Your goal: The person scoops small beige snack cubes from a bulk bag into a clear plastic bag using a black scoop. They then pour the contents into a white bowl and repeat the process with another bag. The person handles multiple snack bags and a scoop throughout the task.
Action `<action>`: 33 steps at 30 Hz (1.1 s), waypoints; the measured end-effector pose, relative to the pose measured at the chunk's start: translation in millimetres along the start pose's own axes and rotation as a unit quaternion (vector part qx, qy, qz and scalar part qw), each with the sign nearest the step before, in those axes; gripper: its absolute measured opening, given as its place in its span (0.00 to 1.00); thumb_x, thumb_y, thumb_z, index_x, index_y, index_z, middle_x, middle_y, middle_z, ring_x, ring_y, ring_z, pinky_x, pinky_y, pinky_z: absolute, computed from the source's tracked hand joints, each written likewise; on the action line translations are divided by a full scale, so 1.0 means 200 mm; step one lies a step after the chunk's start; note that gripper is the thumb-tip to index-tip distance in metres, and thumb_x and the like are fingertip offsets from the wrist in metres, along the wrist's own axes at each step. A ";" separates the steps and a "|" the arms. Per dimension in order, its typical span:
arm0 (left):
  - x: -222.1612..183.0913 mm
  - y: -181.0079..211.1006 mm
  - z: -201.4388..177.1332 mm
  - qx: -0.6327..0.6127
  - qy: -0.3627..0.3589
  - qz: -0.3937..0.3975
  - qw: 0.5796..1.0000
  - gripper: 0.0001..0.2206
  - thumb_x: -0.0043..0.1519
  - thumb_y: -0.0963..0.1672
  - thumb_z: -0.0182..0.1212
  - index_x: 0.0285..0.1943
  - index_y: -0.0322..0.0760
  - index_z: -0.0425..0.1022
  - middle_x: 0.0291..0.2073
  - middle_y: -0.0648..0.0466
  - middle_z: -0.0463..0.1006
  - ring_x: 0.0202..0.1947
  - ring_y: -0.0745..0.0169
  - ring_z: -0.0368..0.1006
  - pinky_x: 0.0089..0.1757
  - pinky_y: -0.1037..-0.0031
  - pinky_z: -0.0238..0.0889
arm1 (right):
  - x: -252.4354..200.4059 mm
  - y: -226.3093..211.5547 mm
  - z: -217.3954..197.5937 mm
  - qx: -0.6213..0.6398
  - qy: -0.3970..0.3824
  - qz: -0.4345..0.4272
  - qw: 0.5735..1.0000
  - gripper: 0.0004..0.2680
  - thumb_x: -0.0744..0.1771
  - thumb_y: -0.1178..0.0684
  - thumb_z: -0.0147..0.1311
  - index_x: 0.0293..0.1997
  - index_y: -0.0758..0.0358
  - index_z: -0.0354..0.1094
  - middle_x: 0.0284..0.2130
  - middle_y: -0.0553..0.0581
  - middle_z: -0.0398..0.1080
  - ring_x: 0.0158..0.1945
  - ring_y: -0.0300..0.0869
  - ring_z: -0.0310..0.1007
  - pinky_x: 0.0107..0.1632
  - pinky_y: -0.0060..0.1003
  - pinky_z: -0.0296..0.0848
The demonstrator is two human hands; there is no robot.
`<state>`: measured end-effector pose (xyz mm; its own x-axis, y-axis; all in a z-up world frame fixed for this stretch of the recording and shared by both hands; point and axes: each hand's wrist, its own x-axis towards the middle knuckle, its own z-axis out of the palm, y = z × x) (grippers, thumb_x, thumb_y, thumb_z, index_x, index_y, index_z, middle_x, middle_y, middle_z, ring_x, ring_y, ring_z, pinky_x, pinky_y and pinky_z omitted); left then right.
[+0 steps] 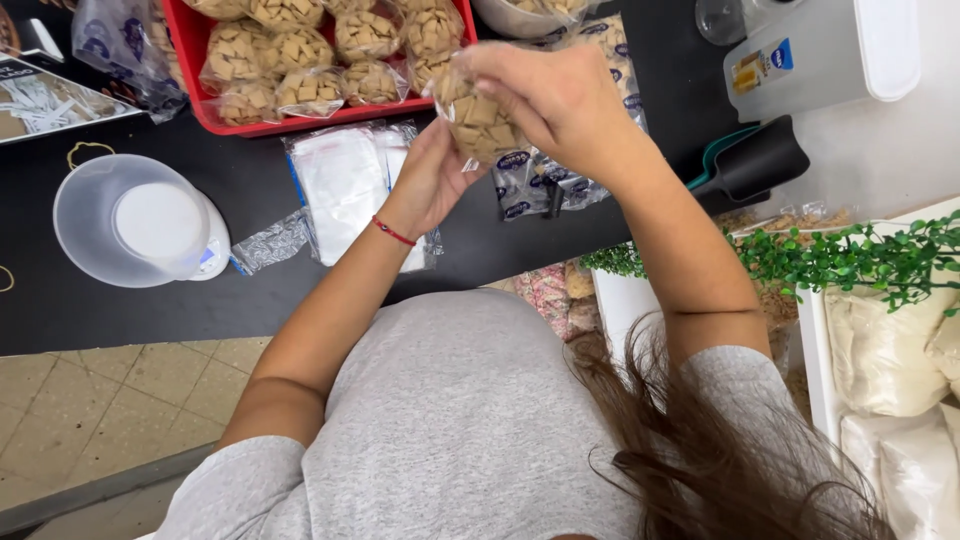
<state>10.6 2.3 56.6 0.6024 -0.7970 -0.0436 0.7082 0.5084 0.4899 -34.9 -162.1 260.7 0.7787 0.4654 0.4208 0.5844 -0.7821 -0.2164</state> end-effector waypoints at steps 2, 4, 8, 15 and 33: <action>0.02 0.11 0.20 -0.045 0.087 -0.069 0.993 0.30 0.64 0.60 0.47 0.69 0.47 0.66 0.58 0.52 0.75 0.54 0.61 0.72 0.46 0.70 0.71 | 0.01 0.00 0.02 -0.028 0.011 0.032 0.999 0.09 0.77 0.56 0.46 0.65 0.60 0.66 0.30 0.51 0.72 0.25 0.43 0.65 0.30 0.37 0.58; 0.08 0.07 0.22 -0.040 0.161 -0.044 0.985 0.27 0.63 0.59 0.50 0.63 0.45 0.72 0.56 0.53 0.78 0.53 0.63 0.73 0.46 0.69 0.69 | 0.01 0.02 0.04 -0.066 0.006 0.045 0.997 0.09 0.77 0.53 0.47 0.66 0.58 0.66 0.32 0.52 0.74 0.27 0.44 0.70 0.30 0.38 0.60; 0.15 0.07 0.26 -0.042 0.278 0.008 0.960 0.21 0.66 0.55 0.52 0.62 0.47 0.75 0.51 0.54 0.81 0.54 0.58 0.75 0.47 0.65 0.72 | 0.02 0.00 0.04 -0.106 -0.003 0.079 0.991 0.10 0.77 0.50 0.49 0.67 0.55 0.66 0.36 0.53 0.79 0.31 0.48 0.76 0.31 0.41 0.66; 0.14 -0.01 0.23 0.058 0.206 0.183 0.960 0.12 0.74 0.49 0.41 0.45 0.41 0.68 0.21 0.61 0.65 0.16 0.76 0.56 0.16 0.80 0.44 | 0.04 -0.01 -0.06 -0.055 0.050 0.112 0.991 0.10 0.78 0.56 0.50 0.70 0.58 0.66 0.22 0.53 0.55 0.23 0.46 0.51 0.32 0.39 0.55; 0.09 0.09 0.16 -0.001 0.148 0.143 0.979 0.17 0.61 0.52 0.64 0.40 0.32 0.77 0.38 0.46 0.83 0.42 0.58 0.79 0.43 0.70 0.75 | 0.12 -0.06 -0.15 -0.027 -0.008 0.012 1.000 0.04 0.76 0.62 0.54 0.56 0.65 0.72 0.44 0.58 0.79 0.33 0.44 0.73 0.37 0.34 0.64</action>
<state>23.3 -12.7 92.4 0.8558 -0.4936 -0.1549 0.4959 0.6977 0.5169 -30.2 -154.0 300.6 0.7966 0.4521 0.4013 0.5523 -0.8141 -0.1792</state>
